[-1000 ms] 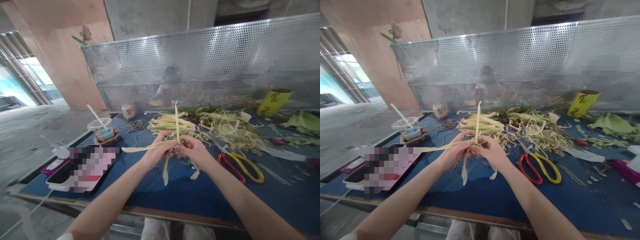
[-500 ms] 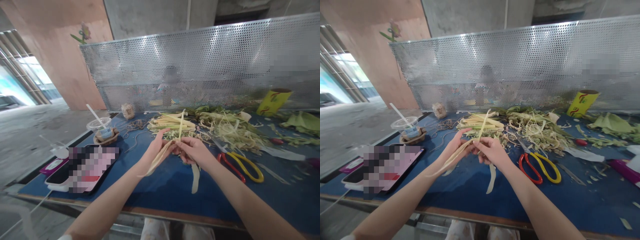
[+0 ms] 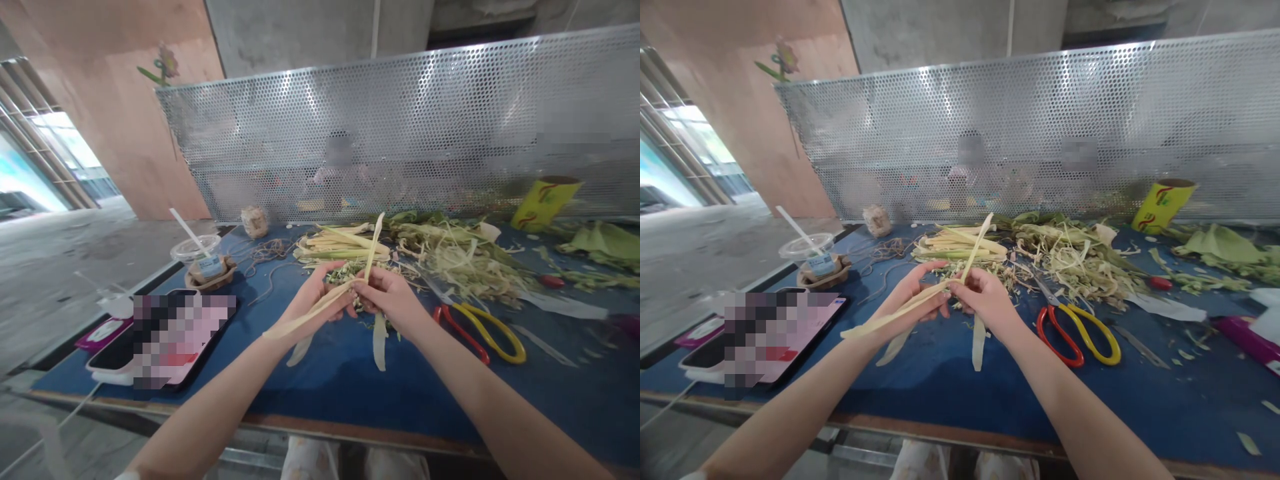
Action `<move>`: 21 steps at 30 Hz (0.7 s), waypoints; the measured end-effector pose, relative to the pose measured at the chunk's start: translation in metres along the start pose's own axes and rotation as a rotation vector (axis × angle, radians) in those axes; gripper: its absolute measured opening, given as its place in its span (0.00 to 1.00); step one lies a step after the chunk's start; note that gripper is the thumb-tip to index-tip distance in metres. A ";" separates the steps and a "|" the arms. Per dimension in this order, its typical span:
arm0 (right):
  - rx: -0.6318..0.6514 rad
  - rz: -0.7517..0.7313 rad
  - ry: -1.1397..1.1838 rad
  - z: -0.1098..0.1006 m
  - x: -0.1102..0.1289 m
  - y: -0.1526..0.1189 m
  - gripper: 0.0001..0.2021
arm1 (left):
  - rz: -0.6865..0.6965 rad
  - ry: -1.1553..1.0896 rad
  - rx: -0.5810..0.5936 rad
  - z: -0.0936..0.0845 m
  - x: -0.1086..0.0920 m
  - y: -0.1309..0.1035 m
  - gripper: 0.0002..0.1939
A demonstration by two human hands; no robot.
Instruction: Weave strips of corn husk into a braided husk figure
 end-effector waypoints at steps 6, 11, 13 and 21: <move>-0.048 -0.064 0.106 -0.002 0.005 0.000 0.12 | 0.002 0.003 -0.027 0.001 0.001 0.001 0.30; -0.037 -0.044 0.079 -0.002 0.005 0.001 0.13 | 0.048 0.103 -0.060 -0.003 -0.003 0.001 0.26; -0.027 -0.030 -0.005 -0.002 0.004 0.001 0.13 | 0.070 0.220 -0.096 -0.007 -0.004 0.001 0.24; -0.096 -0.145 -0.221 -0.006 0.004 -0.002 0.11 | 0.107 0.452 -0.032 -0.016 -0.001 0.001 0.23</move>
Point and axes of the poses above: each hand's wrist, its own y-axis towards the middle knuckle, its own z-axis out of the palm, x = y × z, the point moved 4 cm from there along y, towards the middle knuckle, and after that the axes turned 13 degrees about z, right-handed, at the moved point
